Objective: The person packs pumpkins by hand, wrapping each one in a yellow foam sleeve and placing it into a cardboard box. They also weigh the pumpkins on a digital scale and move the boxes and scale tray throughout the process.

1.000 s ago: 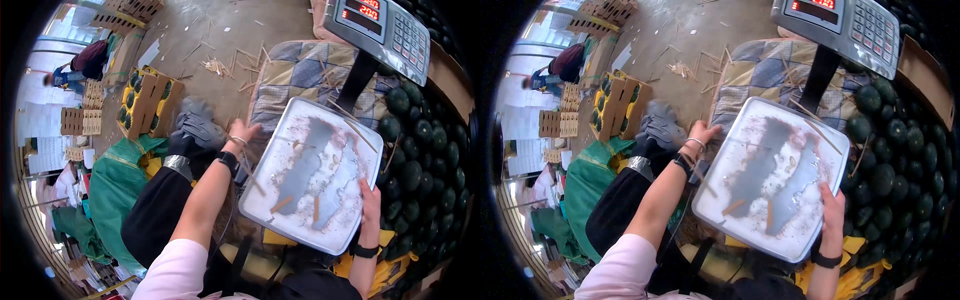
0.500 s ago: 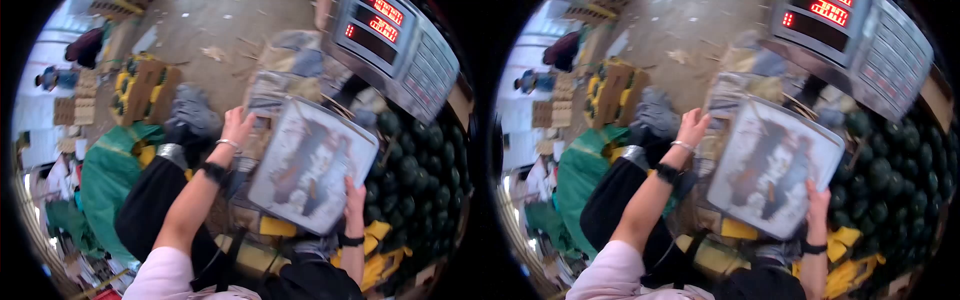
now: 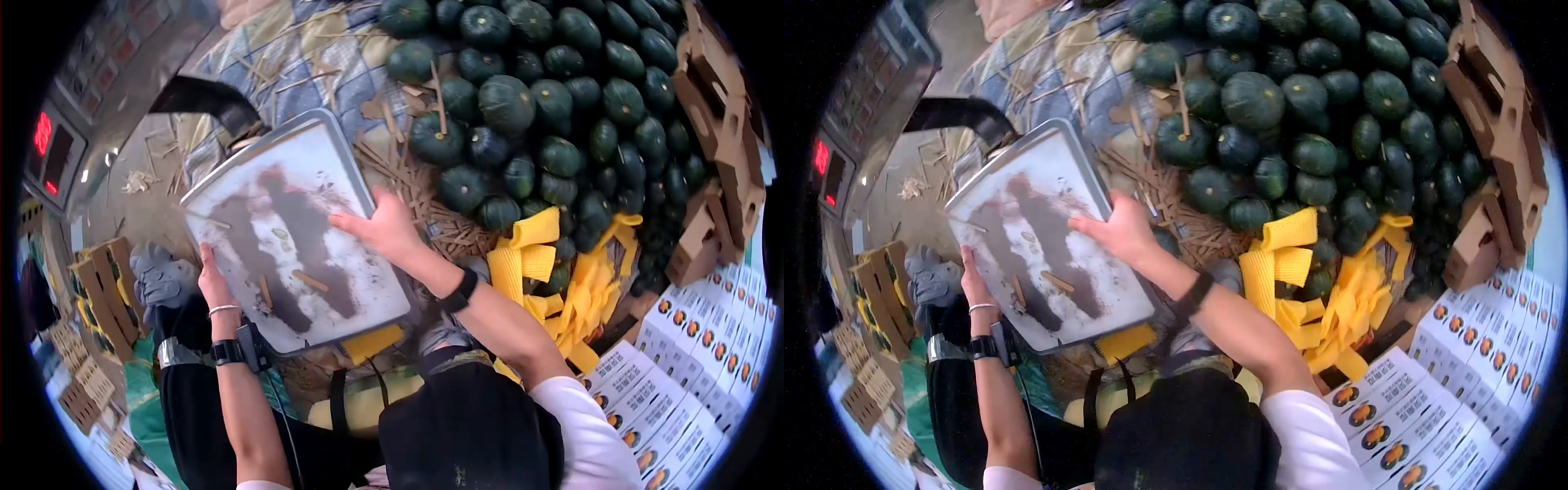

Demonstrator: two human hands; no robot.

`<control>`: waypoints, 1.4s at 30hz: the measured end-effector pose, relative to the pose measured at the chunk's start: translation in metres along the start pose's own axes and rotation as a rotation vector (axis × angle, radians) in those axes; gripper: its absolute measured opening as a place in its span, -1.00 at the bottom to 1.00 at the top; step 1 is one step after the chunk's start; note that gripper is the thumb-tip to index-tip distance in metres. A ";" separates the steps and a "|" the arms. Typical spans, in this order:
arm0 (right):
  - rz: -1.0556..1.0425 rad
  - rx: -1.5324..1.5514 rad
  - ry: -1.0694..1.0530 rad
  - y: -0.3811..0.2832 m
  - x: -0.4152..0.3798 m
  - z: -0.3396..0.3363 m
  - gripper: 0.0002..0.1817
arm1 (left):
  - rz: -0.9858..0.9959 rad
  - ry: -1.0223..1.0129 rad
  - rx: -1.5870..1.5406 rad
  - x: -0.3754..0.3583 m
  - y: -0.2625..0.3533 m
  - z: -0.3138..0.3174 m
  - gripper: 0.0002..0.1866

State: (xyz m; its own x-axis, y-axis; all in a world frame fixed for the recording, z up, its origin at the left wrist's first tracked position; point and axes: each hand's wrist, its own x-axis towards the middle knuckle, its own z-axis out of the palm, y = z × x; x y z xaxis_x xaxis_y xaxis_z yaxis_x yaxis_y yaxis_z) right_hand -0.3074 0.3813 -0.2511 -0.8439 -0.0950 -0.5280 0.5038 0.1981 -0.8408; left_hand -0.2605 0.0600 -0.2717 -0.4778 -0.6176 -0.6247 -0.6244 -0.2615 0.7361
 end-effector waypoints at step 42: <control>-0.076 -1.597 1.168 -0.094 -0.200 -0.593 -0.81 | 0.566 -0.276 0.249 -0.173 0.028 0.013 -0.64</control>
State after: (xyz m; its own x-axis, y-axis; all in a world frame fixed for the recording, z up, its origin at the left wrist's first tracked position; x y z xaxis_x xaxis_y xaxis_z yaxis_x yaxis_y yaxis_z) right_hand -0.2957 0.9603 0.0046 -0.8762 0.2983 0.3786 0.4339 0.8302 0.3500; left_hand -0.2034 0.1698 -0.1462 -0.8926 -0.3886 -0.2285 -0.3395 0.2461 0.9078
